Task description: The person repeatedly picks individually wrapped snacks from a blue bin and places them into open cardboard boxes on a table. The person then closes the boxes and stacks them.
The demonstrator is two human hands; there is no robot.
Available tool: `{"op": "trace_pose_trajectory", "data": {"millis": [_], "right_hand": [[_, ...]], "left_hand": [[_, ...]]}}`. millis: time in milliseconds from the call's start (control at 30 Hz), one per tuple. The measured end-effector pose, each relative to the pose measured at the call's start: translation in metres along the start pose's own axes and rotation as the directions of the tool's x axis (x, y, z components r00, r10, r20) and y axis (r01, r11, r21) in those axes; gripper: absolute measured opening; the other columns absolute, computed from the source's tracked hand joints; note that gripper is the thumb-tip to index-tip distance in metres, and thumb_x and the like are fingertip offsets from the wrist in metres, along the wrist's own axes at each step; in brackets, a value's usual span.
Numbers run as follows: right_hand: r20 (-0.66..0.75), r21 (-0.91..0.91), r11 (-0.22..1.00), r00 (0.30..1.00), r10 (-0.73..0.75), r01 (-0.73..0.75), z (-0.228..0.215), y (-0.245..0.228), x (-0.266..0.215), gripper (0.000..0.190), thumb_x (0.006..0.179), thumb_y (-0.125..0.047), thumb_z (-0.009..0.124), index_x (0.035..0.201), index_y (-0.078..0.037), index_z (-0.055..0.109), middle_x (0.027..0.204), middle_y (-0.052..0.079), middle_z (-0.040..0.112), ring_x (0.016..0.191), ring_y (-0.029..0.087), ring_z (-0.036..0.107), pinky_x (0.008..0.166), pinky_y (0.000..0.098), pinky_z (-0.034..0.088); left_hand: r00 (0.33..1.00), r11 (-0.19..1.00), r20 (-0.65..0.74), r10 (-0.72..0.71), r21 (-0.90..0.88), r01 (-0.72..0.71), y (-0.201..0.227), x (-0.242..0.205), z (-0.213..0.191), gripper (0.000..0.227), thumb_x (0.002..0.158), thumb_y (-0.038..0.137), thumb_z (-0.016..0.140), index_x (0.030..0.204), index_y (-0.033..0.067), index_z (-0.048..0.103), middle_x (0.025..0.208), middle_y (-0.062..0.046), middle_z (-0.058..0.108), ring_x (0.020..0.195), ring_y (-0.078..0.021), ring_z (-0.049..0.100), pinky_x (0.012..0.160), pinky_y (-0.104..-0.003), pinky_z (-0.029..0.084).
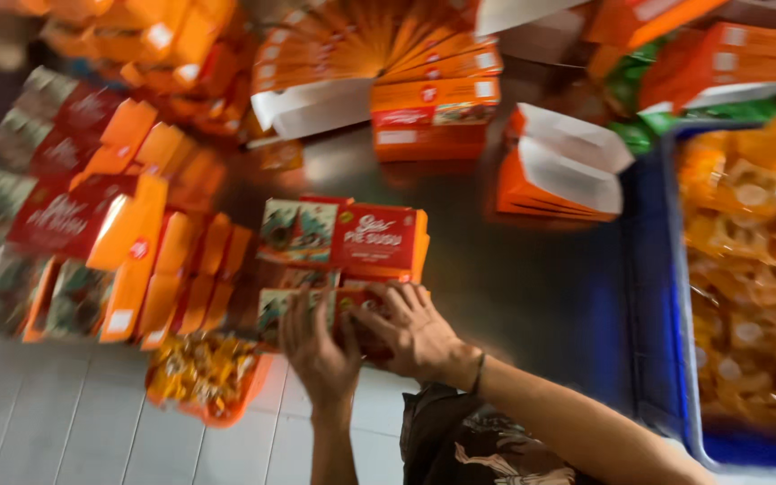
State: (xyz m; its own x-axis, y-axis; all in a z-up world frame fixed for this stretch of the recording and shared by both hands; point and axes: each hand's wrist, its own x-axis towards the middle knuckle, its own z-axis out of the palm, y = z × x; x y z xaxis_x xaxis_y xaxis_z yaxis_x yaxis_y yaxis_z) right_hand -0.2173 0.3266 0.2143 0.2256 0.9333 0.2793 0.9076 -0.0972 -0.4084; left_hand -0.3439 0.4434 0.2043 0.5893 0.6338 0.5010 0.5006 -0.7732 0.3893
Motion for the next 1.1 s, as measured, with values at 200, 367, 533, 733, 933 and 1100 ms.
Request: {"op": "trace_pose_trajectory", "data": {"millis": [200,367,533,733,933,1100], "right_hand": [[-0.372,0.386,0.892,0.924,-0.085,0.237,-0.024,0.022,0.008,0.026,0.101,-0.03,0.065,0.112,-0.008,0.064,0.117,0.015,0.06,0.1,0.034,0.064,0.083,0.0484,0.053],[-0.467,0.052,0.869,0.757,0.457,-0.492,-0.032,0.191,-0.017,0.039,0.06,-0.013,0.056,0.095,-0.006,0.04,0.093,0.008,0.04,0.092,0.024,0.036,0.08,0.0424,0.029],[-0.115,-0.139,0.366,0.382,0.917,-0.92,-0.015,0.328,-0.086,0.055,0.082,-0.039,0.078,0.131,-0.017,0.062,0.14,0.025,0.054,0.141,0.049,0.033,0.116,0.0669,0.021],[-0.696,0.105,0.844,0.567,0.44,-0.525,-0.038,0.293,-0.141,0.009,0.102,-0.015,0.069,0.099,-0.013,0.077,0.101,0.001,0.078,0.1,0.018,0.074,0.113,0.0468,0.044],[-0.37,0.024,0.984,0.913,0.171,-0.174,0.003,0.165,-0.222,0.023,0.107,-0.021,0.052,0.121,-0.013,0.069,0.105,0.006,0.069,0.086,0.029,0.063,0.075,0.0431,0.047],[-0.122,0.003,0.953,0.946,0.302,-0.304,0.078,0.136,-0.285,0.026,0.101,-0.01,0.047,0.113,-0.017,0.07,0.095,0.005,0.066,0.082,0.028,0.057,0.074,0.042,0.046]], "left_hand": [[0.999,0.994,0.05,0.017,0.111,-0.023,-0.007,0.012,0.007,0.047,0.104,0.04,0.048,0.135,0.0087,0.067,0.138,-0.018,0.067,0.134,-0.0349,0.058,0.114,-0.048,0.04],[0.983,0.994,0.182,-0.03,0.108,0.011,-0.015,0.002,0.008,0.05,0.102,0.04,0.047,0.145,0.0164,0.057,0.156,-0.01,0.052,0.146,-0.0321,0.046,0.12,-0.048,0.032],[0.981,0.988,0.165,-0.101,-0.098,0.118,0.013,-0.001,0.004,0.052,0.093,0.018,0.063,0.143,0.0127,0.049,0.164,-0.016,0.037,0.154,-0.0406,0.028,0.122,-0.066,0.023],[0.942,0.787,-0.186,0.279,-0.519,-0.335,0.092,-0.038,0.011,0.01,0.101,0.008,0.05,0.1,0.0137,0.058,0.103,-0.008,0.069,0.102,-0.0252,0.067,0.094,-0.037,0.057],[0.901,0.657,0.426,0.084,-0.704,0.272,0.155,-0.06,0.064,0.044,0.1,0.008,0.046,0.143,-0.0022,0.042,0.145,-0.017,0.055,0.116,-0.0265,0.065,0.098,-0.037,0.05],[0.897,0.686,0.413,0.158,-0.7,0.201,0.189,-0.061,0.094,0.045,0.103,0.027,0.051,0.137,-0.0015,0.046,0.14,-0.019,0.056,0.119,-0.0296,0.063,0.099,-0.041,0.052]]}}
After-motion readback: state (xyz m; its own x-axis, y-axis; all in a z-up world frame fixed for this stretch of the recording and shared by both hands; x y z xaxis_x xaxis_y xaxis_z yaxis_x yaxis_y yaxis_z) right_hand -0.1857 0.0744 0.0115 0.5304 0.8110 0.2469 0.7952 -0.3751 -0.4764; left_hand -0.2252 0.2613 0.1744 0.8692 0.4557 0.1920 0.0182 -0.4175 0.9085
